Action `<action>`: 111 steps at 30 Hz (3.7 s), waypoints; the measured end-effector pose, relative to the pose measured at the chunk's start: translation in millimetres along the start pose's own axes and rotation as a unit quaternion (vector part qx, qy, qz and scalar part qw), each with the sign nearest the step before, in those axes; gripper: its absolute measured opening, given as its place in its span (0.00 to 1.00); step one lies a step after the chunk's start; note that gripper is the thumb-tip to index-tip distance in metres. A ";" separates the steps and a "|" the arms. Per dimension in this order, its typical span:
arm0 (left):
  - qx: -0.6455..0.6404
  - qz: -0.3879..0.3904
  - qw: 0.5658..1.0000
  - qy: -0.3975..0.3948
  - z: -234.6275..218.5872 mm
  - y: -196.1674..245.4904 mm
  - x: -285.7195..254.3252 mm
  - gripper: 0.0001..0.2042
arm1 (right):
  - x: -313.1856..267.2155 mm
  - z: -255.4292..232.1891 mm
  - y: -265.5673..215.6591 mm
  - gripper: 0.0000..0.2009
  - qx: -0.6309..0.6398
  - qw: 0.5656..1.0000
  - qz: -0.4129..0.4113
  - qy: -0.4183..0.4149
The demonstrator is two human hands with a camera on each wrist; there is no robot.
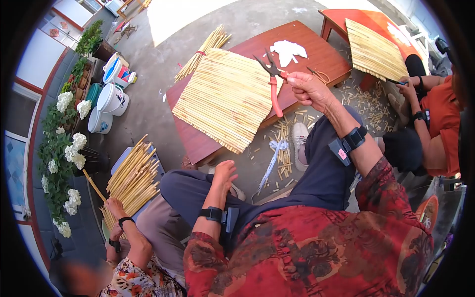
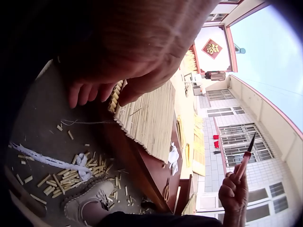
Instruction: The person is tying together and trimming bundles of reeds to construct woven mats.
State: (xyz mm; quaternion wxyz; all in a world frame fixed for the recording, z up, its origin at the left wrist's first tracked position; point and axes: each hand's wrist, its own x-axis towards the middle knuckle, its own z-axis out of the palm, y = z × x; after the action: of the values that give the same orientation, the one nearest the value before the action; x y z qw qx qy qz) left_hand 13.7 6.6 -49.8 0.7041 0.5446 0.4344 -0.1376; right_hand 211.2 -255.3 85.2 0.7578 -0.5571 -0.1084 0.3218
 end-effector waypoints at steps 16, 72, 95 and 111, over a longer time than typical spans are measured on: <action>-0.055 0.004 0.998 0.035 27.4 -14.5 40.7 0.14 | 21.1 13.2 24.3 0.08 -0.184 0.980 0.075 -0.011; -0.225 0.046 0.970 -0.083 25.9 -6.6 43.9 0.11 | 29.1 22.8 31.7 0.08 -0.276 0.957 0.073 -0.051; 0.112 0.029 0.975 -0.188 33.2 16.0 -22.8 0.10 | 31.1 15.2 43.2 0.09 -0.344 0.931 0.051 -0.113; -0.087 0.100 0.917 -0.377 69.3 12.8 -44.3 0.17 | -26.5 50.4 76.4 0.11 -0.289 0.945 0.149 -0.020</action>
State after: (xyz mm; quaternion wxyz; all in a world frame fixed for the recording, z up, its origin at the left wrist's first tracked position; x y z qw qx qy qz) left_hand 28.4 -62.5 -5.8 0.8701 0.4299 0.0906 -0.2233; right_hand 136.4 -219.2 38.4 0.5051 -0.7555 -0.1281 0.3971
